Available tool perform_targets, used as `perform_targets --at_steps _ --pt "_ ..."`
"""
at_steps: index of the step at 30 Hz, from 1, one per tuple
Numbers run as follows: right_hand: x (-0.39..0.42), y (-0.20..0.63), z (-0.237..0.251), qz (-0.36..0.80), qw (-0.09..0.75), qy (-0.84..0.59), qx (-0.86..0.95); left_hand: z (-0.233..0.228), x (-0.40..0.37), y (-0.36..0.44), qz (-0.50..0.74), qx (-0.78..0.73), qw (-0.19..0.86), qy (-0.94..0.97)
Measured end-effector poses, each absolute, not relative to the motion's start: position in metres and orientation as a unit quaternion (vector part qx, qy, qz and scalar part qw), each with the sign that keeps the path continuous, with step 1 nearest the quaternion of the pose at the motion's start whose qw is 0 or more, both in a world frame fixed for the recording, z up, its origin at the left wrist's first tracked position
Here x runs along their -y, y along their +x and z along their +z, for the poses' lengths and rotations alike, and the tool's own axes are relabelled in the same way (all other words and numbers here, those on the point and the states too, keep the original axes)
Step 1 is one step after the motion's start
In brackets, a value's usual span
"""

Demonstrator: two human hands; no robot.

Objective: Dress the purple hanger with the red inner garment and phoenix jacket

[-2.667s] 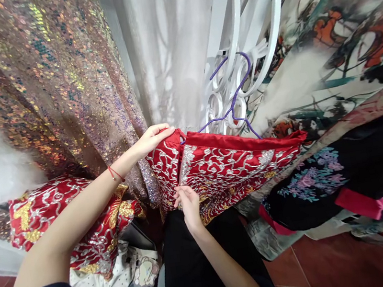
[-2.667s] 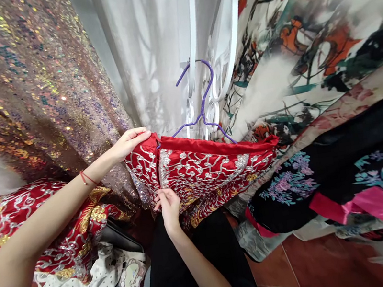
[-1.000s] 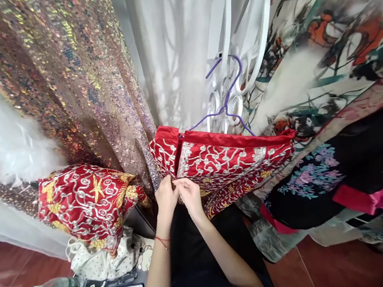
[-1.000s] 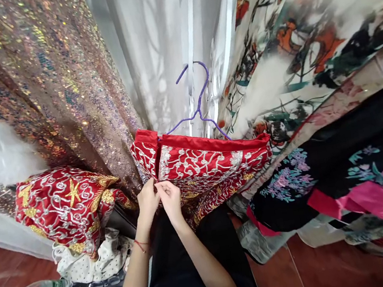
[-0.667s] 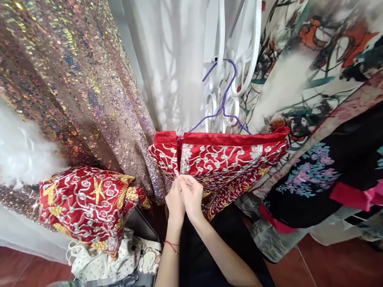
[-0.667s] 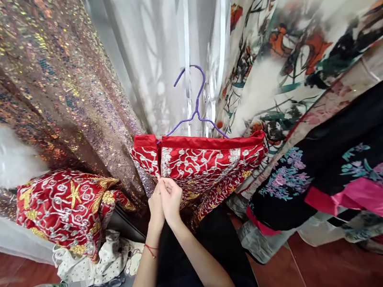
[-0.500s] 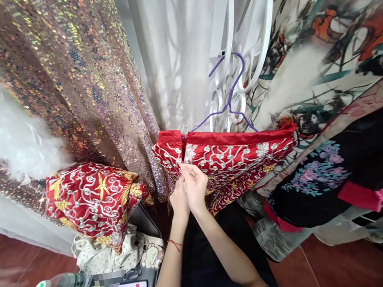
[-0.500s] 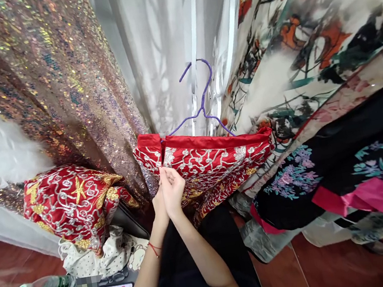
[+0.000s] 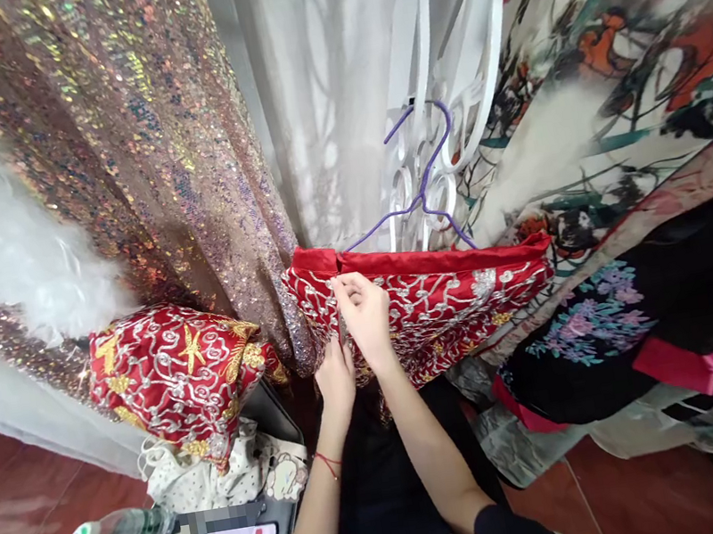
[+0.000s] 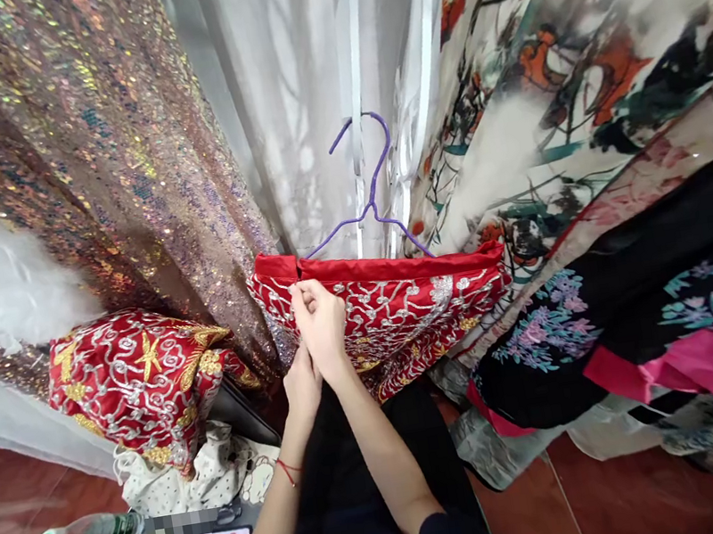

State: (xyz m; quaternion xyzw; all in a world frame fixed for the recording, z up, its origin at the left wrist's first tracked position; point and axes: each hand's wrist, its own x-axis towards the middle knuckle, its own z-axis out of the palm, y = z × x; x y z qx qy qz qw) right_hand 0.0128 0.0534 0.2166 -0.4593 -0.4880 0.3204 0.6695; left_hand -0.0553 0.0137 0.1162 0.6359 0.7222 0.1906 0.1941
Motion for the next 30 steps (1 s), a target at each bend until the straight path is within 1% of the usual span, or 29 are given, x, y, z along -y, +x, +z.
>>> perform_targets --at_steps 2,5,6,8,10,12,13,14,15,16,18,20,22,23,25,27,30 --pt "-0.054 0.026 0.23 0.196 0.652 -0.492 0.543 0.11 -0.017 -0.055 0.214 -0.709 0.192 0.644" --pt "-0.059 0.04 0.267 0.035 0.636 -0.461 0.618 0.1 -0.02 -0.049 0.238 -0.708 0.192 0.637" --pt "-0.064 0.041 0.28 -0.004 0.609 -0.448 0.654 0.097 -0.02 -0.047 0.24 -0.711 0.19 0.633" --pt "-0.08 0.038 0.302 -0.055 0.53 -0.454 0.715 0.093 -0.021 -0.044 0.238 -0.717 0.185 0.628" --pt "-0.102 0.029 0.312 -0.046 0.43 -0.529 0.73 0.091 -0.021 -0.044 0.231 -0.72 0.18 0.629" --pt "-0.122 0.018 0.312 0.028 0.299 -0.605 0.737 0.09 -0.02 -0.046 0.222 -0.725 0.175 0.628" --pt "-0.129 0.013 0.308 0.06 0.248 -0.618 0.744 0.091 -0.02 -0.048 0.217 -0.728 0.174 0.626" --pt "-0.133 0.01 0.304 0.081 0.22 -0.614 0.753 0.091 -0.019 -0.049 0.213 -0.729 0.174 0.626" --pt "-0.134 0.009 0.3 0.091 0.218 -0.601 0.763 0.091 -0.019 -0.05 0.21 -0.729 0.174 0.627" --pt "-0.132 0.009 0.296 0.095 0.242 -0.584 0.769 0.091 -0.018 -0.051 0.21 -0.727 0.176 0.63" --pt "-0.121 0.015 0.29 0.124 0.33 -0.535 0.768 0.09 -0.017 -0.052 0.217 -0.718 0.18 0.636" --pt "-0.102 0.025 0.284 0.194 0.418 -0.446 0.767 0.089 -0.018 -0.052 0.231 -0.71 0.187 0.638" --pt "-0.079 0.036 0.275 0.269 0.471 -0.346 0.766 0.089 -0.018 -0.054 0.247 -0.706 0.201 0.632" --pt "-0.067 0.041 0.268 0.292 0.484 -0.314 0.763 0.089 -0.019 -0.055 0.262 -0.701 0.209 0.63" --pt "-0.043 0.049 0.248 0.305 0.497 -0.302 0.754 0.09 -0.019 -0.058 0.313 -0.677 0.232 0.625" --pt "-0.022 0.055 0.222 0.285 0.499 -0.332 0.748 0.09 -0.019 -0.063 0.364 -0.647 0.251 0.621" --pt "-0.002 0.063 0.182 0.269 0.498 -0.39 0.726 0.09 -0.016 -0.068 0.408 -0.618 0.292 0.606"
